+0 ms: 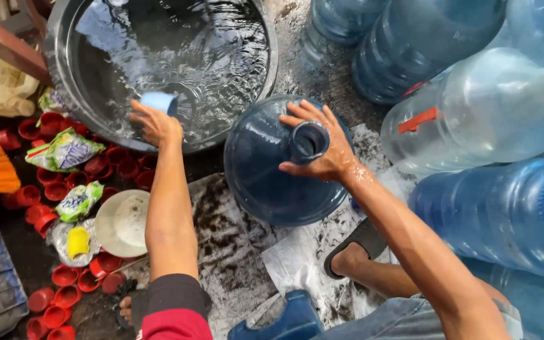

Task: The person scrubs the exterior of a large blue water container with a brush and soap, then rinses it with water from a nearby basin using a cup. They then use a long white tube to fill the container with water, shaking it to clean the interior, and repeat the rinsing and filling process.

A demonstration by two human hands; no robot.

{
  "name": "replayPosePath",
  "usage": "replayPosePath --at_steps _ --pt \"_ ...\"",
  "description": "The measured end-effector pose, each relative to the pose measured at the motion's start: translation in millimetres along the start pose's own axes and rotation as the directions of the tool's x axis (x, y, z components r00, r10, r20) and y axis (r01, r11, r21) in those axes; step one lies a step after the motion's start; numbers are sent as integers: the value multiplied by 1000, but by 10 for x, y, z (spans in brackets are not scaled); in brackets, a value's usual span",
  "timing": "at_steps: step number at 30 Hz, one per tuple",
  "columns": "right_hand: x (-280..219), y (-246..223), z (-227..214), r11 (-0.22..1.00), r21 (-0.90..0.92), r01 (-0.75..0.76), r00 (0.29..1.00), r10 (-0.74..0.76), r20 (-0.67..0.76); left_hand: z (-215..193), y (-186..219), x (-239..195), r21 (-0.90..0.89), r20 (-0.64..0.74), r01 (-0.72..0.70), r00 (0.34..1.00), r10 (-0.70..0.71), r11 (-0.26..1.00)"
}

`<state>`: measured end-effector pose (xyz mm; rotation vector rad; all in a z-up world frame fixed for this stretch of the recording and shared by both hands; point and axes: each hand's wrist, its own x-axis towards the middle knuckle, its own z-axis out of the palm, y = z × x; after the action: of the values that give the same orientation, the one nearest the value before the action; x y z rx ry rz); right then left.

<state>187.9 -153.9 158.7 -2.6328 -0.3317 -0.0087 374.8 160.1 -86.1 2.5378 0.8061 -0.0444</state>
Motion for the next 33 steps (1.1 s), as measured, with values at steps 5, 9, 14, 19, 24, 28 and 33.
replayPosePath --at_steps 5,9,14,19,24,28,33 --pt "-42 4 62 984 170 49 994 -31 -107 261 144 91 -702 523 531 837 -161 475" --pt "-48 24 116 940 261 221 933 -125 -338 -329 775 -317 -668 741 740 655 149 72" --pt "-179 120 145 927 275 257 935 -167 -313 -1581 1653 -1533 -714 686 689 652 322 126" --pt "-202 -376 118 919 378 107 972 -18 -233 -2291 2003 -2395 -742 662 638 645 382 206" --pt "5 -600 199 774 605 186 920 78 -383 -2533 2003 -2647 -829 558 480 741 373 287" --pt "130 -644 173 626 771 112 983 44 -179 -2458 1931 -2597 -810 586 556 758 286 185" --pt "208 -699 280 748 607 267 905 21 -424 -2134 1786 -2440 -989 46 -13 917 397 146"
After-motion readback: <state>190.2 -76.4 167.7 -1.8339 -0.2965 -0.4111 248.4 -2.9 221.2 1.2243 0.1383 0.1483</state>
